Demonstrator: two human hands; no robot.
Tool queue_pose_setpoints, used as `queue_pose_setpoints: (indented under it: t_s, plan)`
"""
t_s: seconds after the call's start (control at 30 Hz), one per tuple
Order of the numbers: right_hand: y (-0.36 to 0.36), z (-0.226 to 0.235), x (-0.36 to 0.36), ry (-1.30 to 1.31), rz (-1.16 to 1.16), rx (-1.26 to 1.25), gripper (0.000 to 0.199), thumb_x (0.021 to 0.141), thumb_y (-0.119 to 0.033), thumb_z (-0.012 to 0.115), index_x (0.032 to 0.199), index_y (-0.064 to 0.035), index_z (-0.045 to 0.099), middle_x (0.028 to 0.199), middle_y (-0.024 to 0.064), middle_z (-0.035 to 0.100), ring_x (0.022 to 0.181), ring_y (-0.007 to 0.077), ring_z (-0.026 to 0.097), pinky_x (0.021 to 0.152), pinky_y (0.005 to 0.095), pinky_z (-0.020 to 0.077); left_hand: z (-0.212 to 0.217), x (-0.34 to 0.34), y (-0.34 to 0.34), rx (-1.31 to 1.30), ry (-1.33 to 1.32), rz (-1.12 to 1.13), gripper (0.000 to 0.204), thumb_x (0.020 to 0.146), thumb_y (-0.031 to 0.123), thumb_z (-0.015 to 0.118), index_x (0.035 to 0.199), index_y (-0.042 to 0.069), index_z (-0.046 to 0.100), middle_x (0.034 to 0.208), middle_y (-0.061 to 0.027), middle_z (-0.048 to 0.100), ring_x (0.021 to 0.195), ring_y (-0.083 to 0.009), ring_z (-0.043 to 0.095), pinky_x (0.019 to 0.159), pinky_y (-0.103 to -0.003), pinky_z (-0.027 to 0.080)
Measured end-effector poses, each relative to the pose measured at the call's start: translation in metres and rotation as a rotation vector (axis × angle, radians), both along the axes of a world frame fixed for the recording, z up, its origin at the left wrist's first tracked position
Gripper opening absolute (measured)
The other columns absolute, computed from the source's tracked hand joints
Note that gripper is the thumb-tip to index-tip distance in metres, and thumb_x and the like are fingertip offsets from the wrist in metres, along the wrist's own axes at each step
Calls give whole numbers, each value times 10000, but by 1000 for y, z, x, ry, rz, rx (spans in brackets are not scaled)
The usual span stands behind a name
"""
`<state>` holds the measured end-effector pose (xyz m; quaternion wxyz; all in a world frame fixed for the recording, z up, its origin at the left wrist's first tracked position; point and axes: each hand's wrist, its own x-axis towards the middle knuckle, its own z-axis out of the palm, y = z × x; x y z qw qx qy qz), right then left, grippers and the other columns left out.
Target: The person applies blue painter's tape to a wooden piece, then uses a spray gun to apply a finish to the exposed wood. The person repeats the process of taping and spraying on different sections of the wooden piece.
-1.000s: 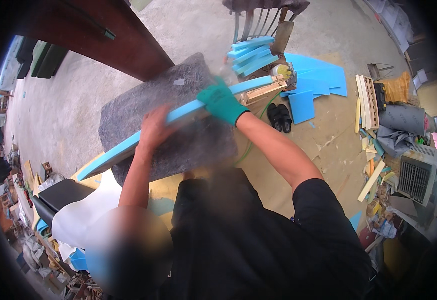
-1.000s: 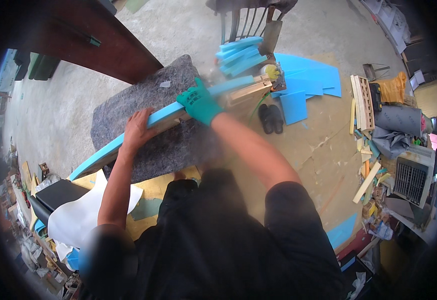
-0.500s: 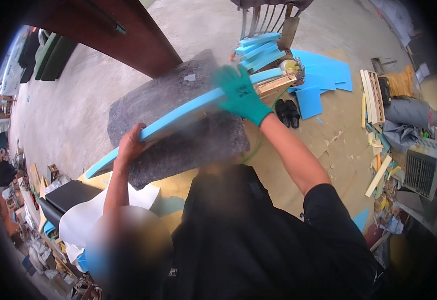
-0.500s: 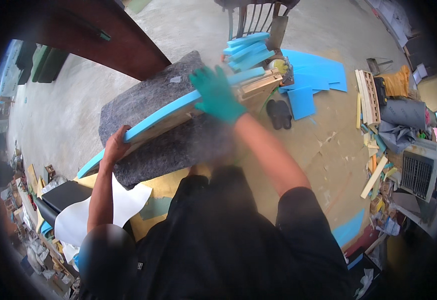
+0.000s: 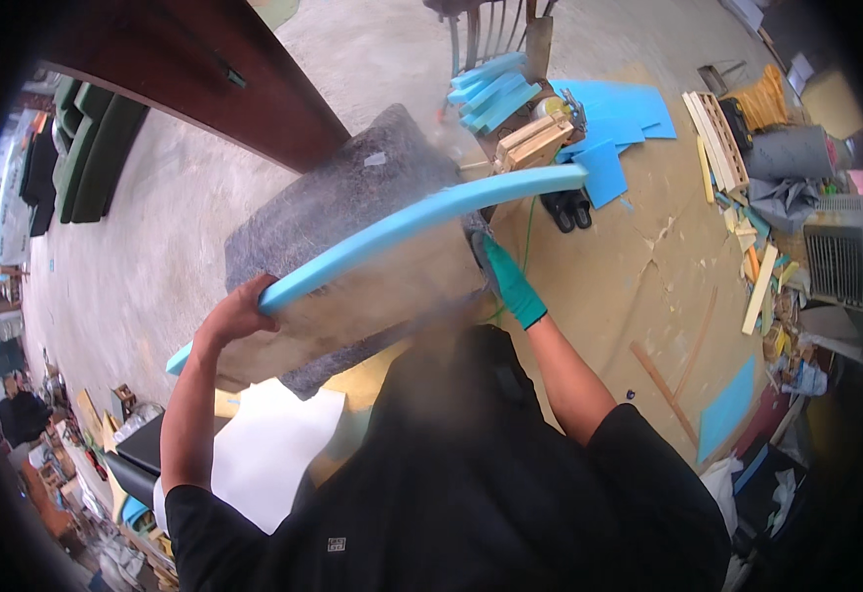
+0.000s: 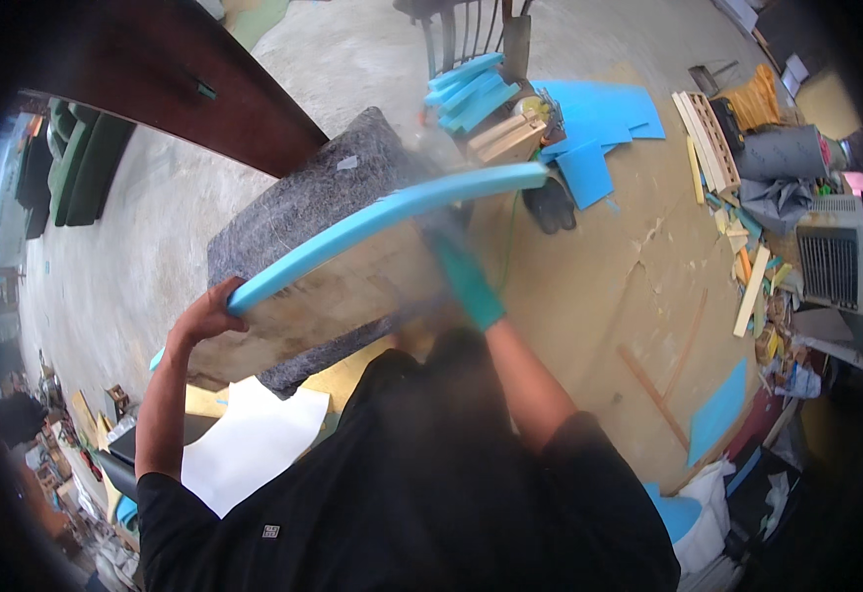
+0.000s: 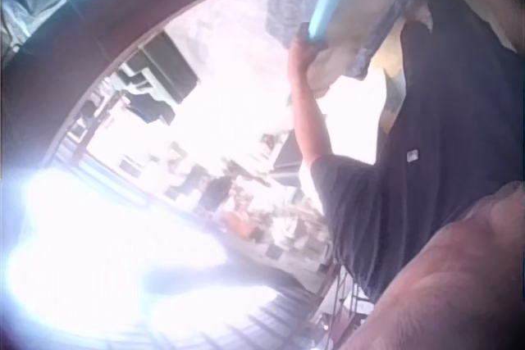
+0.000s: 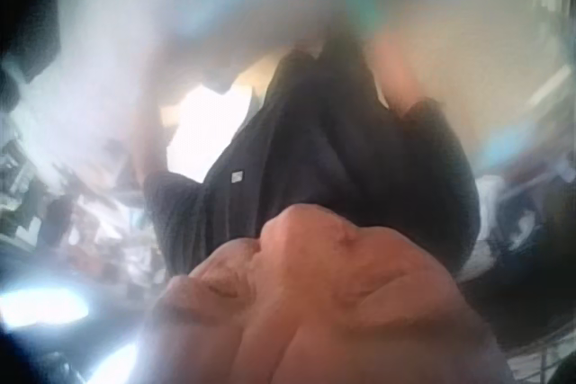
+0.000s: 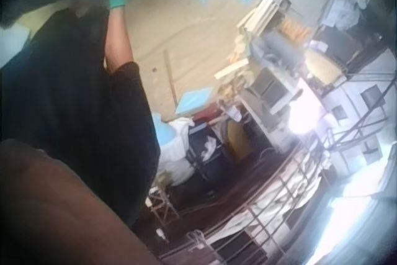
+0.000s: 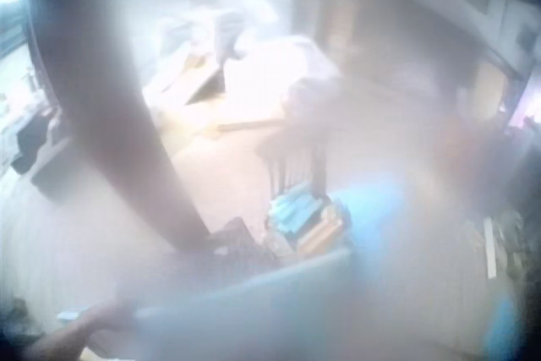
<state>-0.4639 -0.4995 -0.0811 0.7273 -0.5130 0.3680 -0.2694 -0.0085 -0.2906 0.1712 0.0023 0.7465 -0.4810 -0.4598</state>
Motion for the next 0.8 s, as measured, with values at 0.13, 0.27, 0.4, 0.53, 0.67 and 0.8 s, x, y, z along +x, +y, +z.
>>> queue_pose_setpoints:
  t_s: [0.13,0.27,0.4,0.53,0.67,0.8]
  plan:
    - [41,-22,8,323,137,-3,565,1187,-344,608,1648,-25,541,1541,35,613,1420,166,553,1216,323,450,-56,35,24,55,51,-89,815,639,149,977,1396,36,697,1230,-187,783,1165,-348,748,1028,-437,575]
    - [83,-35,0,296,138,41,597,1167,-336,633,1640,14,533,1545,51,617,1385,170,583,1188,321,474,-108,44,33,123,49,-194,816,619,175,996,1375,44,718,1205,-174,797,1153,-331,755,1019,-425,578]
    - [103,10,35,325,26,128,643,1145,-471,614,1616,-33,589,1613,174,635,1475,308,596,1260,428,428,-141,60,53,193,140,-112,814,625,194,1016,1372,51,726,1221,-176,800,1166,-320,757,1023,-423,577]
    - [76,-27,50,389,13,131,622,1146,-447,621,1584,-6,585,1552,208,655,1400,318,634,1177,431,488,-172,74,38,238,112,-150,962,641,261,1049,1499,73,659,1376,-177,755,1279,-339,714,1091,-455,551]
    - [64,-50,58,662,7,30,707,1147,-439,627,1686,-13,462,1578,242,631,1401,344,637,1160,457,499,-177,61,38,-39,-302,-226,1065,650,323,1059,1579,97,587,1602,-191,609,1452,-406,590,1192,-538,480]
    - [83,-74,21,707,-178,-273,714,1131,-449,638,1679,-27,461,1588,308,609,1443,436,619,1161,498,501,-213,60,51,-295,-319,-54,1043,688,325,1042,1595,112,573,1645,-191,566,1504,-441,530,1228,-568,448]
